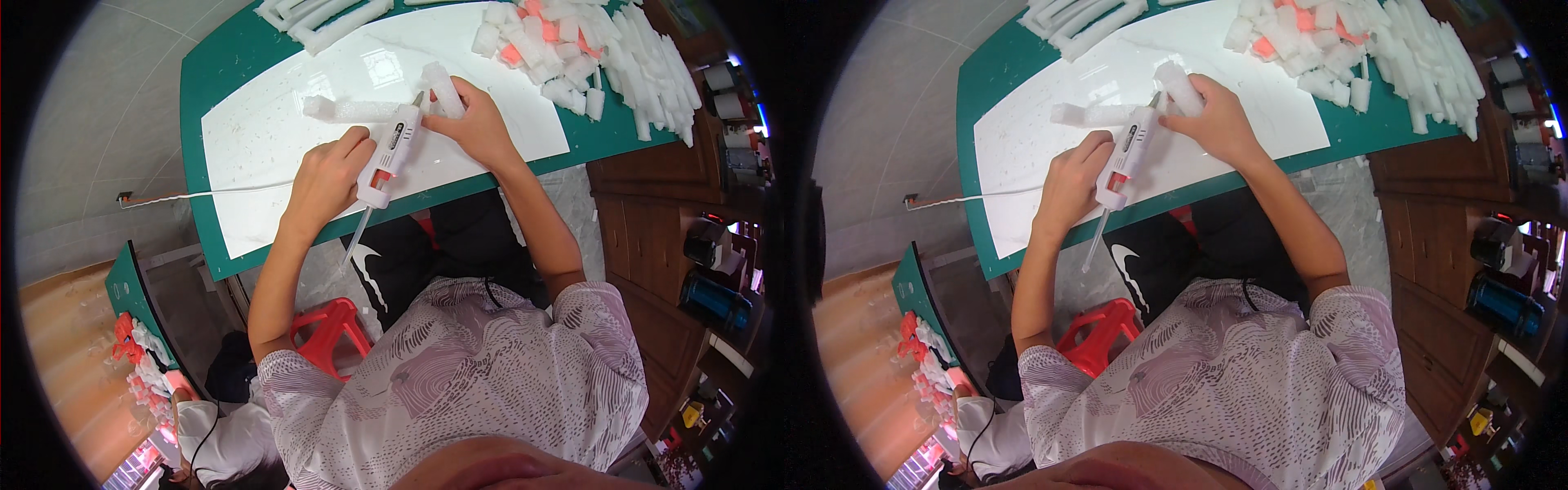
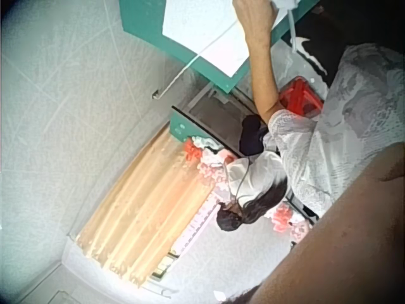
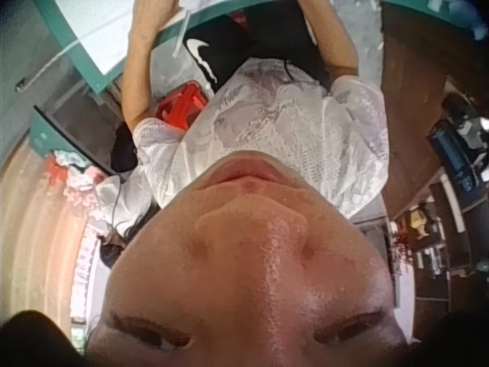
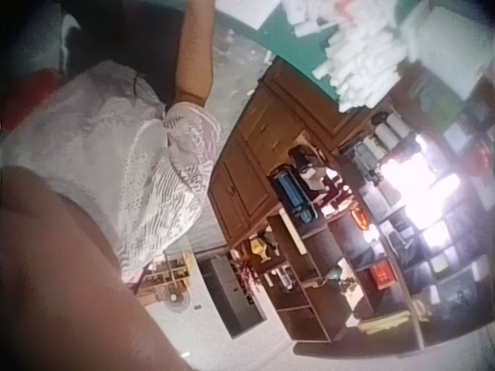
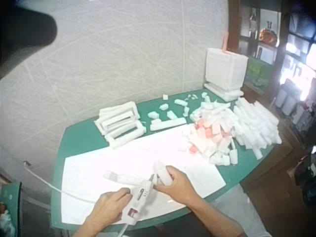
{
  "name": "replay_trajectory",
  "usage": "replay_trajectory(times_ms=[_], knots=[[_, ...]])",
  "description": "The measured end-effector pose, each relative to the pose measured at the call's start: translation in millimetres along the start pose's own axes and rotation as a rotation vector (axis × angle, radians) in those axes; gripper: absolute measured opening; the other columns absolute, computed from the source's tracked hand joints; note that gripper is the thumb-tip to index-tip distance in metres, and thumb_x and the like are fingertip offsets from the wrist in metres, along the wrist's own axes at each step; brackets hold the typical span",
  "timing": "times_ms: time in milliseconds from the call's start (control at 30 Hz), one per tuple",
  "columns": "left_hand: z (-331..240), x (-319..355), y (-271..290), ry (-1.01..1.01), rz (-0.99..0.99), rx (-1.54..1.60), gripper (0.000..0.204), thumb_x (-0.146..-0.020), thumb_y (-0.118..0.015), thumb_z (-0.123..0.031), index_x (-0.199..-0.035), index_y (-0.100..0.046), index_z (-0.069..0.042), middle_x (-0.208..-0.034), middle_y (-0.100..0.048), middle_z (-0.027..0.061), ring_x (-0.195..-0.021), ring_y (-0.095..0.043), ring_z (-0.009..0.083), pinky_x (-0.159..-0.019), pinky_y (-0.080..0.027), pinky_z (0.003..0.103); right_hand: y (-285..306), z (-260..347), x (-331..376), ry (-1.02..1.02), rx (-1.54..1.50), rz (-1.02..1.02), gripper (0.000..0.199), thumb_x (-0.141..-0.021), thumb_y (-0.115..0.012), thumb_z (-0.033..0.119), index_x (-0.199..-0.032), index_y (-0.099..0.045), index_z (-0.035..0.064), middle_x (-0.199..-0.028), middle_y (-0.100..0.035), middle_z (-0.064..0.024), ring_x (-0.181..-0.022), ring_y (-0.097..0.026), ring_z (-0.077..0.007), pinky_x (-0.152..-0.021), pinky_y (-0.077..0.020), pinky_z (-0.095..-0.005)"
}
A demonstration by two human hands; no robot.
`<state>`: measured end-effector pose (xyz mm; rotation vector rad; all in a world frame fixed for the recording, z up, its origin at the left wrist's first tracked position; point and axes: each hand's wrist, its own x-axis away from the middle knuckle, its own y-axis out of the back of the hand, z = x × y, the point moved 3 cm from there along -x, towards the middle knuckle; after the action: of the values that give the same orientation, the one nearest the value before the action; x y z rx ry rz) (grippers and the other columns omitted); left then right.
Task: Use a hot glue gun to join pieces of white foam together into larger rectangular structures.
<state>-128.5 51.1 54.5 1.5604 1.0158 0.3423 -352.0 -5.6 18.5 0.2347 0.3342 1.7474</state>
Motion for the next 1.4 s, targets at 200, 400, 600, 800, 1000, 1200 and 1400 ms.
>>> replay_trajectory(times_ms=[200,400,600,800,1000,1200,1400], knots=[[-1,0,0,0.010,0.002,0.007,0.026,-0.070,-0.064,0.004,-0.095,-0.060,-0.002,-0.106,-0.062,0.0121,-0.072,-0.066,0.0301,-0.067,-0.055,0.038,0,-3,0,0.037,-0.036,-0.041,0.040,-0.075,-0.083,0.024,-0.103,-0.065,0.0013,-0.089,-0.064,-0.0102,-0.080,-0.060,-0.0202,-0.076,-0.0479,-0.0334],[-2,4,0,0.021,0.006,0.043,0.024,-0.071,-0.064,0.002,-0.095,-0.060,-0.002,-0.106,-0.062,0.0120,-0.072,-0.066,0.0309,-0.067,-0.055,0.038,1,3,1,0.009,-0.032,-0.028,0.040,-0.075,-0.083,0.024,-0.103,-0.065,0.0013,-0.090,-0.065,-0.0102,-0.081,-0.060,-0.0198,-0.076,-0.0481,-0.0330],[-5,8,1,0.015,-0.026,0.089,0.024,-0.073,-0.070,-0.005,-0.095,-0.059,-0.001,-0.108,-0.062,0.0118,-0.073,-0.067,0.0308,-0.066,-0.055,0.038,1,1,1,-0.012,-0.048,-0.012,0.040,-0.076,-0.082,0.025,-0.104,-0.065,0.0015,-0.090,-0.065,-0.0095,-0.081,-0.060,-0.0191,-0.076,-0.0481,-0.0326],[-3,10,1,0.072,-0.091,0.103,0.029,-0.073,-0.077,-0.013,-0.094,-0.060,0.000,-0.111,-0.061,0.0117,-0.073,-0.067,0.0311,-0.064,-0.055,0.037,0,1,1,-0.014,-0.057,-0.001,0.040,-0.076,-0.082,0.024,-0.104,-0.066,0.0023,-0.091,-0.065,-0.0087,-0.081,-0.060,-0.0186,-0.076,-0.0481,-0.0322],[-2,6,-1,0.078,-0.080,0.073,0.031,-0.072,-0.077,-0.013,-0.095,-0.061,-0.001,-0.114,-0.060,0.0112,-0.071,-0.066,0.0312,-0.064,-0.055,0.037,1,1,2,0.005,-0.034,-0.008,0.039,-0.076,-0.083,0.023,-0.104,-0.065,0.0031,-0.089,-0.065,-0.0072,-0.081,-0.060,-0.0158,-0.075,-0.0485,-0.0300],[-2,6,-3,0.102,-0.057,0.050,0.030,-0.070,-0.077,-0.009,-0.094,-0.061,-0.001,-0.115,-0.060,0.0112,-0.072,-0.067,0.0308,-0.065,-0.056,0.037,0,3,1,0.014,0.016,-0.005,0.040,-0.076,-0.084,0.022,-0.105,-0.064,0.0030,-0.089,-0.066,-0.0068,-0.080,-0.061,-0.0142,-0.074,-0.0492,-0.0283],[-4,3,0,0.073,-0.049,0.019,0.028,-0.070,-0.076,-0.006,-0.093,-0.060,-0.002,-0.115,-0.060,0.0113,-0.075,-0.067,0.0302,-0.066,-0.056,0.037,-1,1,1,0.012,-0.037,-0.028,0.039,-0.075,-0.083,0.024,-0.102,-0.066,0.0025,-0.089,-0.065,-0.0089,-0.080,-0.059,-0.0183,-0.075,-0.0480,-0.0321]])
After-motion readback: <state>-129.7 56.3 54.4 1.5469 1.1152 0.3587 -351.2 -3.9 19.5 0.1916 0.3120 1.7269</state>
